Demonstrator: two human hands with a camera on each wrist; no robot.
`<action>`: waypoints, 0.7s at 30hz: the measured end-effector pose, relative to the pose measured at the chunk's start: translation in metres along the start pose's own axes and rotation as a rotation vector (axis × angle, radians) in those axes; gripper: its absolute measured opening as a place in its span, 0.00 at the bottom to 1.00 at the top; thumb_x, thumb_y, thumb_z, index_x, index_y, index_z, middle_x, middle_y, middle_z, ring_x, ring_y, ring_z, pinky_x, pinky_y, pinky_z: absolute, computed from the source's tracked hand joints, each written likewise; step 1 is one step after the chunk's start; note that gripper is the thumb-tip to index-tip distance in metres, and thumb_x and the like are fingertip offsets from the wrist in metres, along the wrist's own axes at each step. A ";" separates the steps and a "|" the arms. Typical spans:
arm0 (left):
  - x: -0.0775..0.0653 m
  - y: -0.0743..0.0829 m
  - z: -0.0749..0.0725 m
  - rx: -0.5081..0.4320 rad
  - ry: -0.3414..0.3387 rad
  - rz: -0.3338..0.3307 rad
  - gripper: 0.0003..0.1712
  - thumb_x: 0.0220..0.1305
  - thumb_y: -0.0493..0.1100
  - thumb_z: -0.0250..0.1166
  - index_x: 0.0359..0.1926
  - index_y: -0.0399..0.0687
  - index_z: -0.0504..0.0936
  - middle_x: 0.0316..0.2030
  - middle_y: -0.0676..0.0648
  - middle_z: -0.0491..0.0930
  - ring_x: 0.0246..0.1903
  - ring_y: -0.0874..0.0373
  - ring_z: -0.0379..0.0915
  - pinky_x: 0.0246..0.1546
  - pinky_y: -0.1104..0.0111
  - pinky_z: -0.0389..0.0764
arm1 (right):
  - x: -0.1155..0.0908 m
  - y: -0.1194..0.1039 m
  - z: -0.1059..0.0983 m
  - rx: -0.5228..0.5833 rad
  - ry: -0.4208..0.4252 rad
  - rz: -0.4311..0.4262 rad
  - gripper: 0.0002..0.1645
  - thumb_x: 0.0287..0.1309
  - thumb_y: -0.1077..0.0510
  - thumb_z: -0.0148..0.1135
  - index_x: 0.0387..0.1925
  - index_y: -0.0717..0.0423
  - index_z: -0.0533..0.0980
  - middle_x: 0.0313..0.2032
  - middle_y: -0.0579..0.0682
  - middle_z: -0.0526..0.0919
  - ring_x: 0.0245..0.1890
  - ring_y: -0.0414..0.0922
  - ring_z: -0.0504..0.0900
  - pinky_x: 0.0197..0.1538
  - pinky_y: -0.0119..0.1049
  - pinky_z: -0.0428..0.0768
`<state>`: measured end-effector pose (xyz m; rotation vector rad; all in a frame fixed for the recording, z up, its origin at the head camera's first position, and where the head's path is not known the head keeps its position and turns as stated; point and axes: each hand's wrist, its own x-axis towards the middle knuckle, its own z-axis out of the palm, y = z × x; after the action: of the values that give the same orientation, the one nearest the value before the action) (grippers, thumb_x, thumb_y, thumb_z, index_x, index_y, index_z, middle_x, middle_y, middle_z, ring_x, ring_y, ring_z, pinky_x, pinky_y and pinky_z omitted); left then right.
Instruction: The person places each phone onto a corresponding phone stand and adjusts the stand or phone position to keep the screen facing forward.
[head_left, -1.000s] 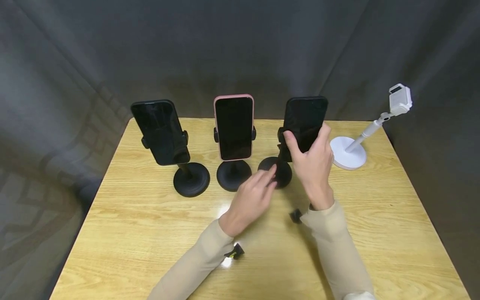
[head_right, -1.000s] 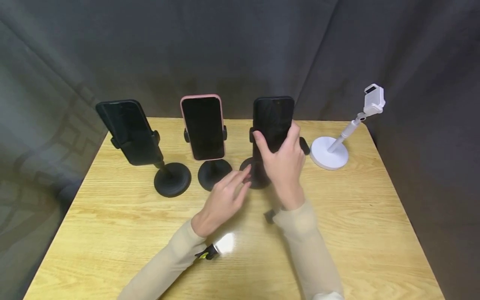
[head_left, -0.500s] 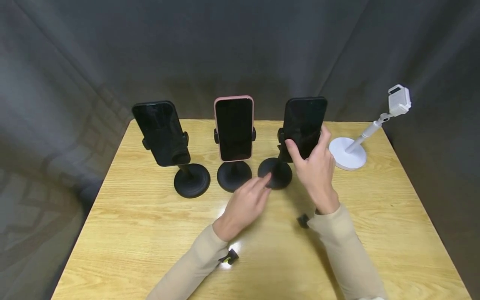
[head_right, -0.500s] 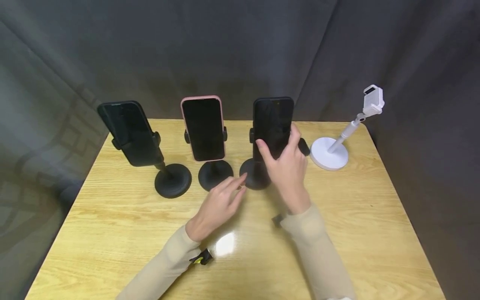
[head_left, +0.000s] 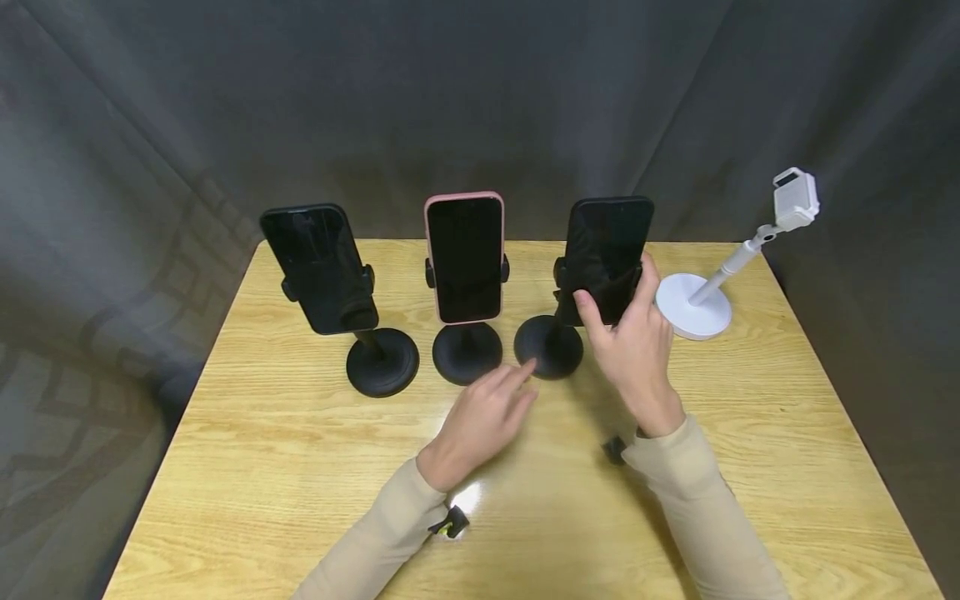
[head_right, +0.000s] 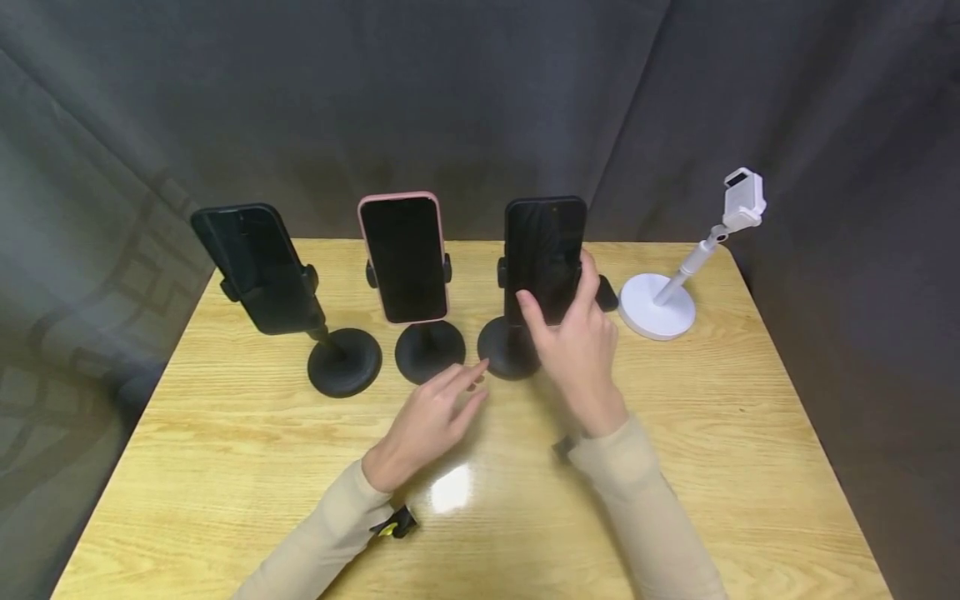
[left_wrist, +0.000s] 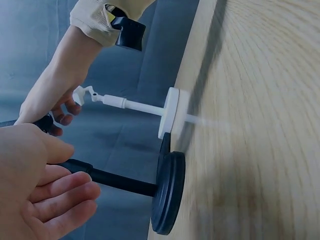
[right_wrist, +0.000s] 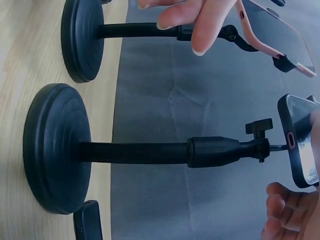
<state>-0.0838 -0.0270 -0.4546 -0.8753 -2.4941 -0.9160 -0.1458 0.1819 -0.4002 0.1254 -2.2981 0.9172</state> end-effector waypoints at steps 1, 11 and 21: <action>0.000 0.000 0.000 -0.001 -0.004 0.000 0.23 0.71 0.41 0.66 0.63 0.34 0.80 0.43 0.45 0.86 0.39 0.56 0.83 0.42 0.67 0.85 | -0.001 0.001 0.000 -0.004 -0.003 0.000 0.52 0.65 0.28 0.59 0.75 0.57 0.58 0.43 0.73 0.84 0.35 0.72 0.81 0.36 0.66 0.75; -0.002 0.005 0.001 0.001 -0.015 0.035 0.23 0.70 0.40 0.67 0.62 0.35 0.80 0.44 0.46 0.86 0.42 0.59 0.83 0.43 0.70 0.85 | -0.003 0.006 -0.004 -0.037 -0.026 -0.049 0.49 0.67 0.32 0.59 0.77 0.54 0.57 0.31 0.62 0.80 0.22 0.60 0.75 0.25 0.55 0.71; -0.004 0.004 0.004 0.025 -0.049 0.055 0.23 0.70 0.42 0.68 0.62 0.34 0.81 0.41 0.47 0.86 0.37 0.60 0.81 0.39 0.71 0.84 | -0.024 0.022 -0.001 -0.174 -0.168 -0.044 0.59 0.71 0.22 0.37 0.64 0.76 0.65 0.23 0.65 0.79 0.19 0.66 0.76 0.21 0.57 0.71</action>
<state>-0.0780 -0.0233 -0.4580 -0.9646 -2.5034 -0.8538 -0.1332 0.1953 -0.4273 0.1834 -2.5083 0.7038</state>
